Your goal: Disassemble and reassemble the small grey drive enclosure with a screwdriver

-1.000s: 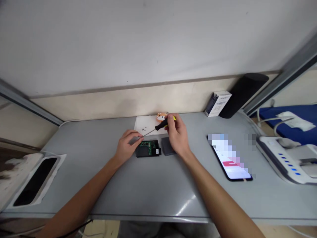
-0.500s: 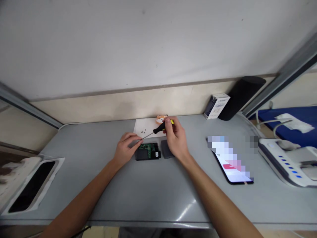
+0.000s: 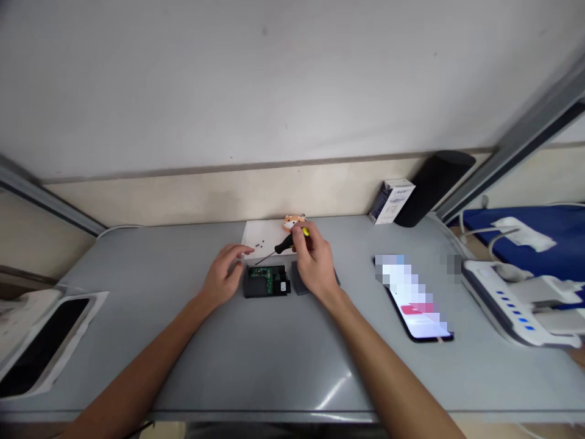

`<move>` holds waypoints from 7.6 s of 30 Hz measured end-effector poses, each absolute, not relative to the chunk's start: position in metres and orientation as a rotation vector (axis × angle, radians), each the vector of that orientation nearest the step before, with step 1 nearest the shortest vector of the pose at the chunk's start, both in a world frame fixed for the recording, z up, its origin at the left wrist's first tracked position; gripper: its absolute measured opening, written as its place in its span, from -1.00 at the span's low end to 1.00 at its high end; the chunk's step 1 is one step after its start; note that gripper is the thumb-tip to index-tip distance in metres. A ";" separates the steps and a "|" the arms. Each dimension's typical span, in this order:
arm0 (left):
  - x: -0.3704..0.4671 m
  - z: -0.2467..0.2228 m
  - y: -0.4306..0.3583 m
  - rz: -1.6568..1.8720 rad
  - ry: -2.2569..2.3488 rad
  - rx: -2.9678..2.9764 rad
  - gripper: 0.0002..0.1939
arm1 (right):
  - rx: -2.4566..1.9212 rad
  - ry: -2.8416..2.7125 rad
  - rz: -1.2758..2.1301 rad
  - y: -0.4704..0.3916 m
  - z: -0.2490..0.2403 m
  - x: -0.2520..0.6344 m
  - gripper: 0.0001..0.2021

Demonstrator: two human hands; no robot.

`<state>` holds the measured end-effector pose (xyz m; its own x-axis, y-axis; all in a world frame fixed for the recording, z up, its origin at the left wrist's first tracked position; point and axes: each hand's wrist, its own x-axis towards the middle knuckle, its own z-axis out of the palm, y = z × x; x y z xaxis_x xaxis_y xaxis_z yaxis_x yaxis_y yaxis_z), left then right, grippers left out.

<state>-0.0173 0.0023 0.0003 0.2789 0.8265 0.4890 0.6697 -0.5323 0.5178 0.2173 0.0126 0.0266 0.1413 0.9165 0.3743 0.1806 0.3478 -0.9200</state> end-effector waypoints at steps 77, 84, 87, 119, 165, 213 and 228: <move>-0.015 0.001 0.004 0.715 1.408 2.353 -0.78 | -0.614 -1.375 1.302 0.032 0.052 0.150 -0.59; -0.015 0.004 0.004 0.691 1.384 2.355 -0.78 | -0.615 -1.099 1.358 0.039 0.040 0.152 -0.48; -0.014 0.004 0.005 0.711 1.363 2.359 -0.80 | -0.567 -1.067 1.458 0.042 0.041 0.158 -0.47; -0.011 0.040 -0.018 0.257 1.687 2.247 -0.74 | -0.597 -1.079 1.364 0.032 0.045 0.151 -0.51; -0.014 0.011 0.001 0.615 1.442 2.367 -0.79 | -0.646 -1.171 1.306 0.039 0.041 0.169 -0.49; -0.012 0.026 -0.014 0.455 1.380 2.126 -0.16 | -1.162 -2.773 0.308 -0.007 0.037 0.243 -0.50; -0.009 0.018 -0.017 0.492 1.276 2.373 -0.41 | -1.173 -1.107 0.865 0.030 0.026 0.228 -0.37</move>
